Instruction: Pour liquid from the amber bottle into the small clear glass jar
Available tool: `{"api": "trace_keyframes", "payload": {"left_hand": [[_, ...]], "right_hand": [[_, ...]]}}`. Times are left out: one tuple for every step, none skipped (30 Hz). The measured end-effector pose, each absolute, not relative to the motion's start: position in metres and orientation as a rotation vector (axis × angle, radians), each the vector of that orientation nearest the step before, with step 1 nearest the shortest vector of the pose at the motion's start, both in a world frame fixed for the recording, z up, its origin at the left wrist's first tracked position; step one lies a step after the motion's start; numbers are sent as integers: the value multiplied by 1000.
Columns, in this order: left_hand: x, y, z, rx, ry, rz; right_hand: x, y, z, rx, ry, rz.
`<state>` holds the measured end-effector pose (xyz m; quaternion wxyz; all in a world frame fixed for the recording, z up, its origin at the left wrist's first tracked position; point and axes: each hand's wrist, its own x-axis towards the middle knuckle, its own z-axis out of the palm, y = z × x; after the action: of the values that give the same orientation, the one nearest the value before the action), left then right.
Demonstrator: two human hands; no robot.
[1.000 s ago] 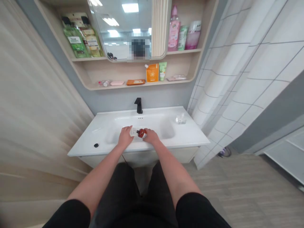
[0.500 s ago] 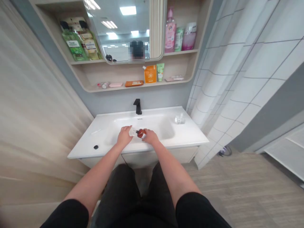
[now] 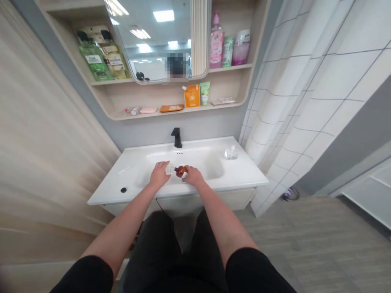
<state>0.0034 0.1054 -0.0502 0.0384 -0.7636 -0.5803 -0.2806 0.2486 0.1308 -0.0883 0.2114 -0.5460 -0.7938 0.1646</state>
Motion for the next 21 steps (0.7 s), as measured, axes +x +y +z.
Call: {"api": "trace_keyframes", "payload": {"left_hand": [[4, 105, -49, -2341, -1787, -849], [4, 104, -47, -2342, -1795, -835], [4, 102, -45, -2345, -1801, -817], [4, 101, -43, -2347, -1807, -799], [5, 101, -42, -2347, -1814, -784], [5, 100, -40, -2348, -1819, -770], [5, 99, -38, -2349, -1824, -758], [5, 99, -37, -2352, -1827, -748], [6, 98, -35, -2355, -1829, -742], [6, 98, -33, -2359, -1828, -738], [6, 98, -32, -2361, -1824, -736], [6, 98, -31, -2362, -1821, -734], [6, 98, -30, -2359, -1817, -733], [6, 98, -30, -2357, -1814, -731], [6, 99, -29, -2354, -1814, -728], [6, 99, -29, -2351, -1812, -723], [6, 99, -29, -2349, -1810, -719], [5, 99, -29, -2346, -1804, -716], [5, 99, -29, -2342, -1796, -716], [5, 99, -28, -2341, -1786, -713], [4, 100, -28, -2341, -1777, -709]], "right_hand": [[249, 131, -88, -1511, -2200, 460], [249, 132, -89, -1502, -2194, 462], [249, 132, -90, -1490, -2189, 463], [249, 133, -90, -1477, -2185, 462], [249, 133, -91, -1464, -2179, 460], [249, 133, -92, -1451, -2175, 459], [249, 133, -92, -1438, -2173, 461], [249, 133, -92, -1427, -2171, 467], [249, 133, -92, -1418, -2168, 474], [250, 133, -92, -1411, -2165, 483], [250, 133, -91, -1405, -2160, 492], [250, 133, -91, -1400, -2154, 499], [250, 133, -90, -1397, -2149, 505], [250, 133, -90, -1395, -2145, 510], [250, 133, -89, -1394, -2143, 515], [250, 133, -89, -1393, -2142, 521], [250, 133, -89, -1390, -2140, 528], [250, 133, -89, -1385, -2136, 536], [251, 133, -89, -1378, -2127, 545], [251, 133, -89, -1367, -2117, 555], [251, 133, -89, -1357, -2106, 564]]}}
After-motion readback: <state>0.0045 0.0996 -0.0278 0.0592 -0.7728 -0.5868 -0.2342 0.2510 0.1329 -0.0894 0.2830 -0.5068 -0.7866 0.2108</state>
